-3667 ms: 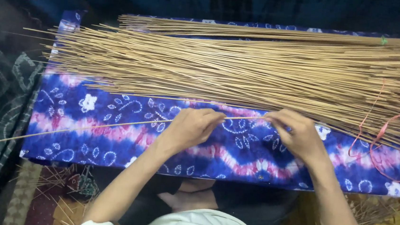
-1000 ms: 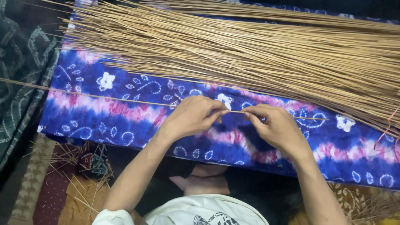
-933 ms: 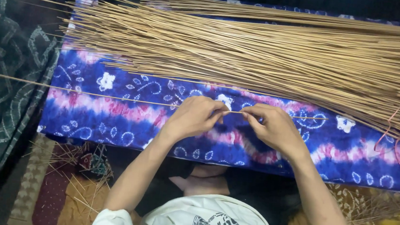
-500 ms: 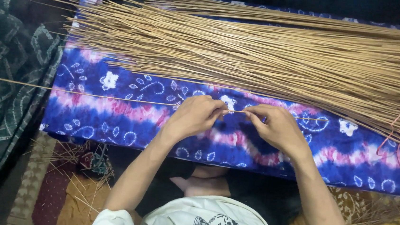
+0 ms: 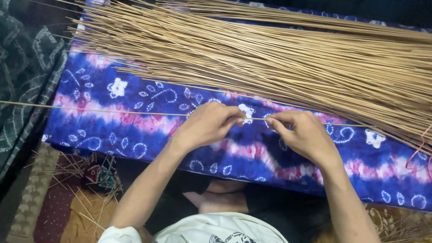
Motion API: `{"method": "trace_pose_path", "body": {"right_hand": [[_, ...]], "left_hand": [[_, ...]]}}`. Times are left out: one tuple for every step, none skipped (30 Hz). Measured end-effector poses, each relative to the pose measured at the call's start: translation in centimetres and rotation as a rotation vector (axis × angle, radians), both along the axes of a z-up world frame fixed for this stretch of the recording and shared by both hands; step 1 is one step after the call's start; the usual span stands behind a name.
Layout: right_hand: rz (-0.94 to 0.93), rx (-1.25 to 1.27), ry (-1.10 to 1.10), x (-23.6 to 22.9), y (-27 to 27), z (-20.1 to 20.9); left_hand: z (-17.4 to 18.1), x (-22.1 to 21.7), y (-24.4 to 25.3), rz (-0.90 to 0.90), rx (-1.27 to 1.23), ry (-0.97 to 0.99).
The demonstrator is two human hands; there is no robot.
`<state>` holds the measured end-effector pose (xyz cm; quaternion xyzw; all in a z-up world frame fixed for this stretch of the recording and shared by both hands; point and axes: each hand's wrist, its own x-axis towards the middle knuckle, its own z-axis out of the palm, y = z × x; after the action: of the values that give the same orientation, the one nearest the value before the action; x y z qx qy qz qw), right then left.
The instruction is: Weaving thin wooden sticks into a mat or screen using a manual guide setup on a patterned cloth.
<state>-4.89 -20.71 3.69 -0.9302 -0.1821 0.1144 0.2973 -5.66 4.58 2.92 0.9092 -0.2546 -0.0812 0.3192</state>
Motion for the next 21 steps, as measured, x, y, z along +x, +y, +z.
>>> {"method": "trace_pose_path", "body": {"right_hand": [[0.0,0.001,0.0,0.0,0.6,-0.3],[0.026,0.01,-0.012,-0.2,1.2,-0.7],[0.053,0.02,-0.024,-0.4,1.8,-1.1],[0.055,0.021,-0.028,-0.4,1.7,-1.0],[0.046,0.023,-0.013,-0.4,1.6,-1.0],[0.034,0.023,0.007,-0.7,1.4,-1.1],[0.035,0.024,0.009,-0.6,0.8,-1.0],[0.012,0.023,-0.021,-0.6,0.3,-1.0],[-0.01,0.021,-0.052,-0.4,-0.3,-1.0],[-0.011,0.021,-0.051,-0.5,0.0,-1.4],[0.002,0.05,-0.061,-0.6,0.2,-1.8],[0.017,0.08,-0.074,-0.5,0.5,-2.2],[0.018,0.081,-0.077,-0.6,0.5,-1.6],[-0.001,0.093,-0.059,-0.8,0.5,-1.0],[-0.02,0.104,-0.041,-1.0,0.4,-0.4],[-0.019,0.103,-0.038,-1.0,0.1,-0.3],[-0.037,0.088,-0.033,-0.9,-0.2,-0.2],[-0.057,0.073,-0.03,-0.8,-0.6,-0.1],[-0.057,0.072,-0.03,-0.8,-0.4,-0.6],[-0.048,0.093,0.04,-0.6,-0.3,-1.1],[-0.039,0.114,0.11,-0.5,-0.1,-1.6]], "left_hand": [[-0.3,0.1,-0.4,0.0,0.001,0.0],[-0.7,0.1,-0.9,0.001,0.008,-0.009],[-1.1,0.0,-1.4,0.001,0.015,-0.018],[-0.6,-0.2,-1.3,0.004,0.016,-0.021],[-0.2,-0.4,-1.3,0.011,0.007,-0.007],[0.2,-0.8,-1.3,0.017,-0.003,0.014],[-0.1,-0.6,-0.6,0.017,-0.002,0.016],[-0.4,-0.3,0.1,0.049,0.009,0.003],[-0.7,0.0,0.8,0.08,0.021,-0.011],[-0.9,-0.1,0.4,0.079,0.021,-0.011],[-1.1,-0.3,0.0,0.064,0.013,-0.019],[-1.2,-0.3,-0.4,0.052,0.006,-0.03],[-1.2,-0.3,-0.1,0.053,0.006,-0.033],[-1.2,-0.3,0.1,0.059,0.005,-0.047],[-1.2,-0.4,0.3,0.065,0.003,-0.061],[-1.4,-0.3,0.4,0.066,0.003,-0.058],[-1.6,-0.3,0.6,0.081,0.004,-0.089],[-1.7,-0.2,0.7,0.094,0.006,-0.122],[-2.0,-0.4,0.5,0.094,0.006,-0.122],[-2.2,-0.4,0.2,0.087,0.001,-0.126],[-2.4,-0.4,-0.1,0.079,-0.004,-0.131]]}}
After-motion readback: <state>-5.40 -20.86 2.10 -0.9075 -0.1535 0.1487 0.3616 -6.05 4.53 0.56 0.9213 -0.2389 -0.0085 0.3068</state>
